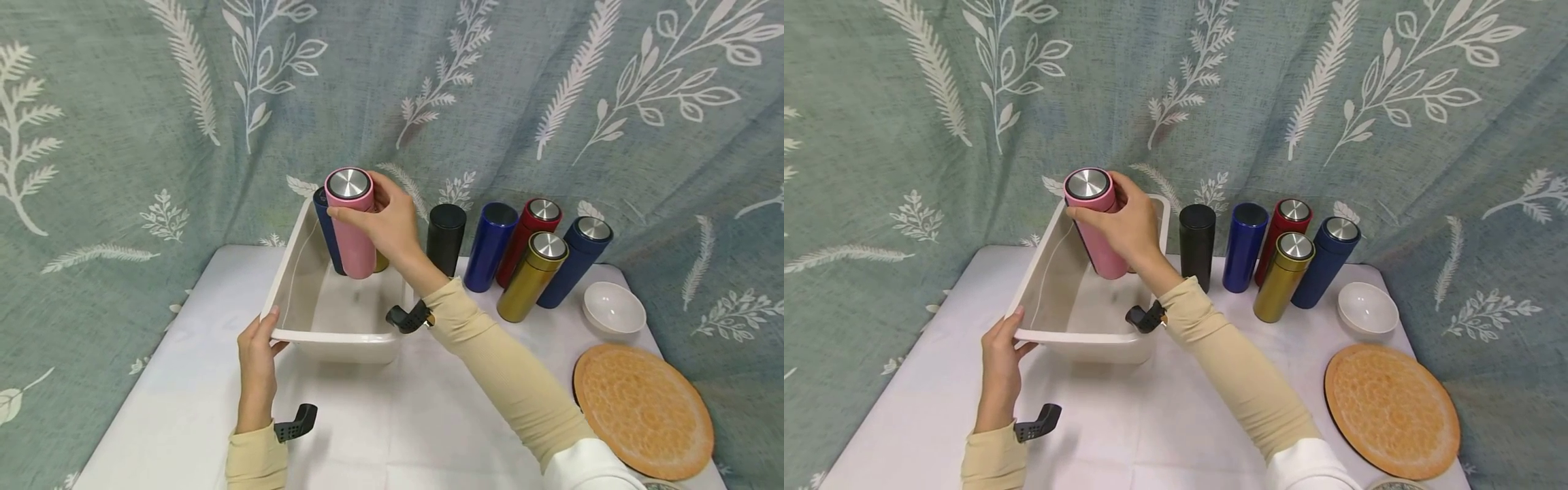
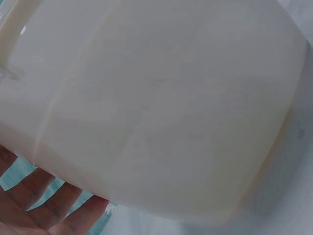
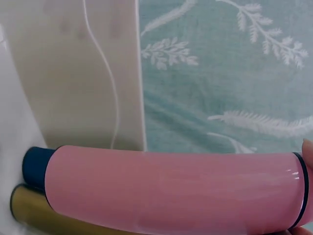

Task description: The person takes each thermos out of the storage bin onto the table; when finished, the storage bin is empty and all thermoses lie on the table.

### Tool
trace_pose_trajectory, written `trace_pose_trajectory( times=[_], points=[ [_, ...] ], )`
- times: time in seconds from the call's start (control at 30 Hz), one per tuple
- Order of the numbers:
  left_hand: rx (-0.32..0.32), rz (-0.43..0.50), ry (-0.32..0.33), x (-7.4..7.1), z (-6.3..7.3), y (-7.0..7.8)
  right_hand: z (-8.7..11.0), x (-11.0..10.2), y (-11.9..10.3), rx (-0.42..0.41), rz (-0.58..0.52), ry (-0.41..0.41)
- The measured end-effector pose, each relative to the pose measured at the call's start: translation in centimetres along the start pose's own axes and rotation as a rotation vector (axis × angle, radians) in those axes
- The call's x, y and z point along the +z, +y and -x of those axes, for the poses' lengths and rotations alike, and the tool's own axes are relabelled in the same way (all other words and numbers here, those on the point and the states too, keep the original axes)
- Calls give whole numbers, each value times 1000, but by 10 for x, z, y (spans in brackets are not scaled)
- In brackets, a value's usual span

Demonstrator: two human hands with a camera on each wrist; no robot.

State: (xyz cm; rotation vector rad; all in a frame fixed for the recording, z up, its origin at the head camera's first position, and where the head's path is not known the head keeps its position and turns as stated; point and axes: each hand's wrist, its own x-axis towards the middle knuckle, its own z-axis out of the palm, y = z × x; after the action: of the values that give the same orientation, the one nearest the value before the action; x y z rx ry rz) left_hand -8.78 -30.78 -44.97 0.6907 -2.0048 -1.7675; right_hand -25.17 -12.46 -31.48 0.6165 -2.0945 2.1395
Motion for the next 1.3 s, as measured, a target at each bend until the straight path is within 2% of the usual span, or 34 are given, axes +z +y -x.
trace_pose_trajectory(
  times=[0.33, 0.47, 0.73, 1.1, 1.3],
  points=[
    [-6, -2, 9, 1, -1, 0, 11, -8, -22, -208, -81, 53],
    [-7, 0, 4, 1, -1, -1, 13, -15, -34, -222, -119, 69],
    [1, 5, -6, 2, -1, -2, 22, -32, -49, -244, -125, 109],
    [-14, 15, -3, 3, -2, -2, 36, -63, -64, -344, -52, 127],
    [-26, 22, 10, 3, -3, -2, 43, -72, -69, -323, -76, 157]
  ],
)
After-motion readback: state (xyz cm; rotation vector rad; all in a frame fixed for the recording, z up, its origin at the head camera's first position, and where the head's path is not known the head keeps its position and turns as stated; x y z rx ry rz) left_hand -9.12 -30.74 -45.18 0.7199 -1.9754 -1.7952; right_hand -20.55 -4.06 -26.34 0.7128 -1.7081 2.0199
